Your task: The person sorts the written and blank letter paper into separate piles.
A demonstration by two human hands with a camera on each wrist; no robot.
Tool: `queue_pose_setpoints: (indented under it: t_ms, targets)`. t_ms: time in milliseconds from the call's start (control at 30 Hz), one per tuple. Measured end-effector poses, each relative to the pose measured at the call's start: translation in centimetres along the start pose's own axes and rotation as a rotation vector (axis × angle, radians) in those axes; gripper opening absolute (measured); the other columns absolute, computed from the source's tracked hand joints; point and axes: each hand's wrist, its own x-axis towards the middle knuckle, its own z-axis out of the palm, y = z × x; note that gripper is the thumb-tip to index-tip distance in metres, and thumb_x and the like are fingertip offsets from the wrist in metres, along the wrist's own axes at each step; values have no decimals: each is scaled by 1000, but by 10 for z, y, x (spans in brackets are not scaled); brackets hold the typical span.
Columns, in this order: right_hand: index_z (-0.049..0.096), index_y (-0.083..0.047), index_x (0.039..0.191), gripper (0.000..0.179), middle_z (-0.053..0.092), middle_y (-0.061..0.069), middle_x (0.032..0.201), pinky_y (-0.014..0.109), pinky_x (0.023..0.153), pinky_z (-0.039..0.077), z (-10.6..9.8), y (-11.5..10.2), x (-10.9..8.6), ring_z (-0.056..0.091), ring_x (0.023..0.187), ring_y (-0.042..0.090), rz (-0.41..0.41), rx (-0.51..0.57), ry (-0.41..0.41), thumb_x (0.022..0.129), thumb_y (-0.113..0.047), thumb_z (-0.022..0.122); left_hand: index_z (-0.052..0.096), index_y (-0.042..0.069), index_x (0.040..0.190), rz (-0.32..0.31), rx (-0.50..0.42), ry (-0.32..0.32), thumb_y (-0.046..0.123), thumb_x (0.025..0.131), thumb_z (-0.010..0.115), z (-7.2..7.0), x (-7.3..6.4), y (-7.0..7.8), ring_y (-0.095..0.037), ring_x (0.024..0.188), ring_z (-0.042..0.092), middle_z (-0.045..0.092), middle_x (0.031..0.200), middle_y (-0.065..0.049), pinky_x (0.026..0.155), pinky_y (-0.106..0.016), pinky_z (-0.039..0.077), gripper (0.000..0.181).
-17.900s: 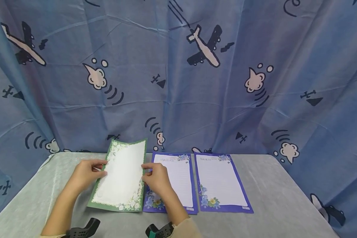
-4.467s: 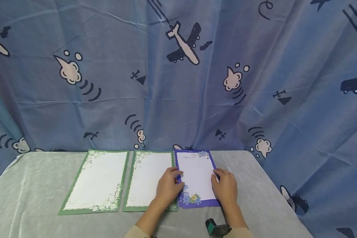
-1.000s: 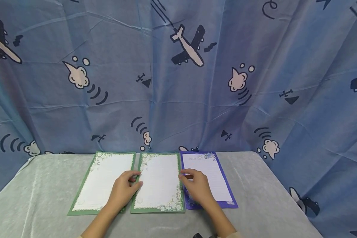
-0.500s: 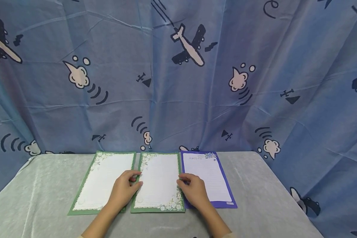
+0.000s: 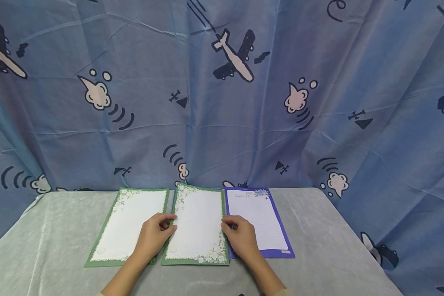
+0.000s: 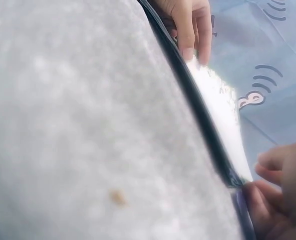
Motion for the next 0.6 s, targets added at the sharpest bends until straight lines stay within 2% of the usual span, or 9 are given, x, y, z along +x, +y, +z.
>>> queue_pose_setpoints:
  t_ms: [133,433,600]
  targets:
    - [78,-13,101,12,78,3,101,26,85,57,0,-1,0,72,99,20,6,23,0,90,-11,75,78,8,102,2,-22,-21,2,83,78,-2,0,1,-6,72,56,70,82,-1,65,-23,49,20]
    - [79,-12,101,12,78,4,102,25,85,56,1,-1,-1,72,97,19,15,6,26,89,-11,76,80,9,101,-77,-146,-19,3,84,79,-3,4,2,-5,71,60,71,79,1,66,-19,52,18]
    - [80,-11,100,11,78,4,100,24,85,54,2,0,-1,69,94,15,96,8,55,90,-14,75,80,10,103,-105,-224,-39,5,85,78,-3,6,2,-7,75,63,73,83,-1,68,-19,53,18]
